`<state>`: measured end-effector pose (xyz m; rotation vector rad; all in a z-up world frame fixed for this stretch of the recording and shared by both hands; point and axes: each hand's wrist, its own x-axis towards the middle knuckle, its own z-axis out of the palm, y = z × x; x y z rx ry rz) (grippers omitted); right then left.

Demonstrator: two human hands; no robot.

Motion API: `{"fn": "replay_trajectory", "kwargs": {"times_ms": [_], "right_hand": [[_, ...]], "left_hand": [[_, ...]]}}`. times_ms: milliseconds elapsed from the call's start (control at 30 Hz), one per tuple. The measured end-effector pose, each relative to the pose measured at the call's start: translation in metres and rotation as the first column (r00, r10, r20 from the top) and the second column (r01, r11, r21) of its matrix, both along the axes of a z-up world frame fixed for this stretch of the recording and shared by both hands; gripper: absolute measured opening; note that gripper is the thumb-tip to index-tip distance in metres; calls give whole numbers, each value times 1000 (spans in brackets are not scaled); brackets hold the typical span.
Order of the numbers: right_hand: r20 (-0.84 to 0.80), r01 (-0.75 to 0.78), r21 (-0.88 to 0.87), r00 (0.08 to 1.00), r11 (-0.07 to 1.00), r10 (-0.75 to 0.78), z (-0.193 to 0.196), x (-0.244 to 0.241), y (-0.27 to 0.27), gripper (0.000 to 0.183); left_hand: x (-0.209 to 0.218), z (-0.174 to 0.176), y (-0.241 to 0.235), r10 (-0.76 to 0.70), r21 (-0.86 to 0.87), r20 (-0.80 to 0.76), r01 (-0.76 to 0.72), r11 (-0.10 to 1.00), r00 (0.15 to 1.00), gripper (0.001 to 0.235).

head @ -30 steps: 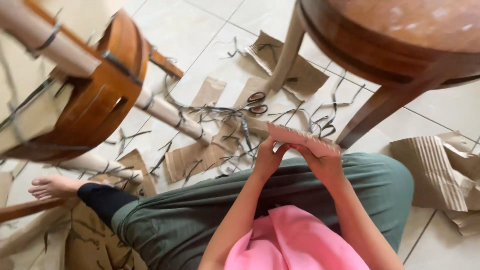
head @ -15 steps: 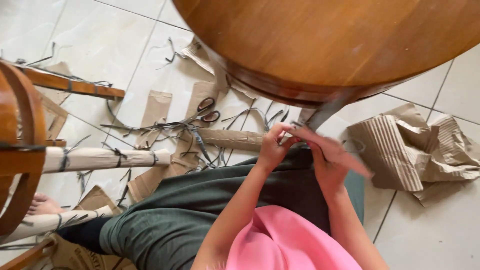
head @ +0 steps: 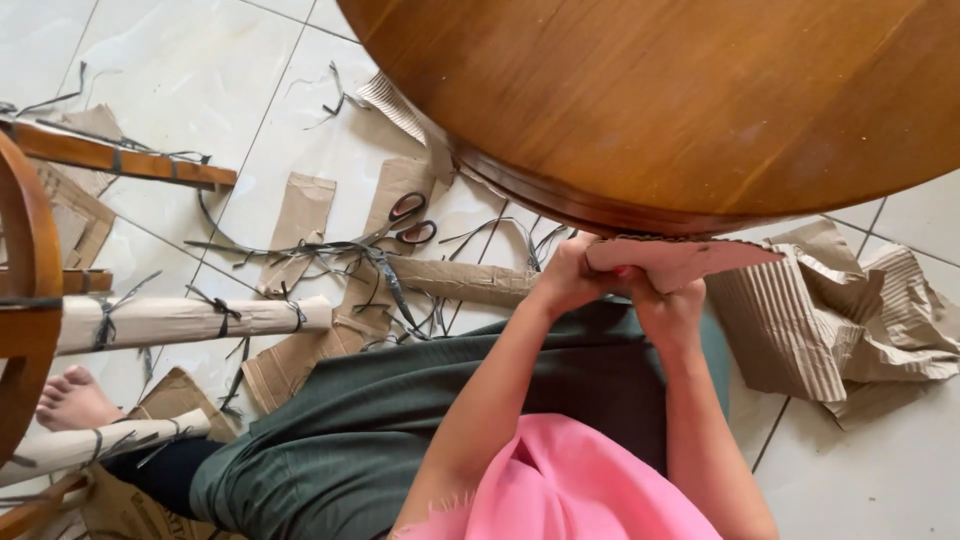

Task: The person sits on the floor and wraps strips of corrugated cardboard around the legs of a wooden table. They secure the cardboard with black string, tying knots to hold the material in place.

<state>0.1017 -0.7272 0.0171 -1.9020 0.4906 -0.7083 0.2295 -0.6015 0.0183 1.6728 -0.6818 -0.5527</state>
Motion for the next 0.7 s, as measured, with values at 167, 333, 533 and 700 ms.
{"fn": "replay_trajectory", "kwargs": {"times_ms": [167, 333, 533, 700], "right_hand": [[-13, -20, 57, 1000, 998, 20, -19, 10, 20, 21], [-57, 3, 156, 998, 988, 6, -9, 25, 69, 20], [52, -75, 332, 997, 940, 61, 16, 48, 128, 7], [206, -125, 307, 977, 944, 62, 7, 66, 181, 7]], "left_hand": [[4, -18, 22, 71, 1, 47, -72, 997, 996, 48], [25, -57, 66, 64, -37, 67, -61, 997, 996, 34], [47, -46, 132, -57, -58, 54, 60, 997, 997, 30], [72, -41, 189, -108, 20, 74, 107, 994, 991, 36]]}}
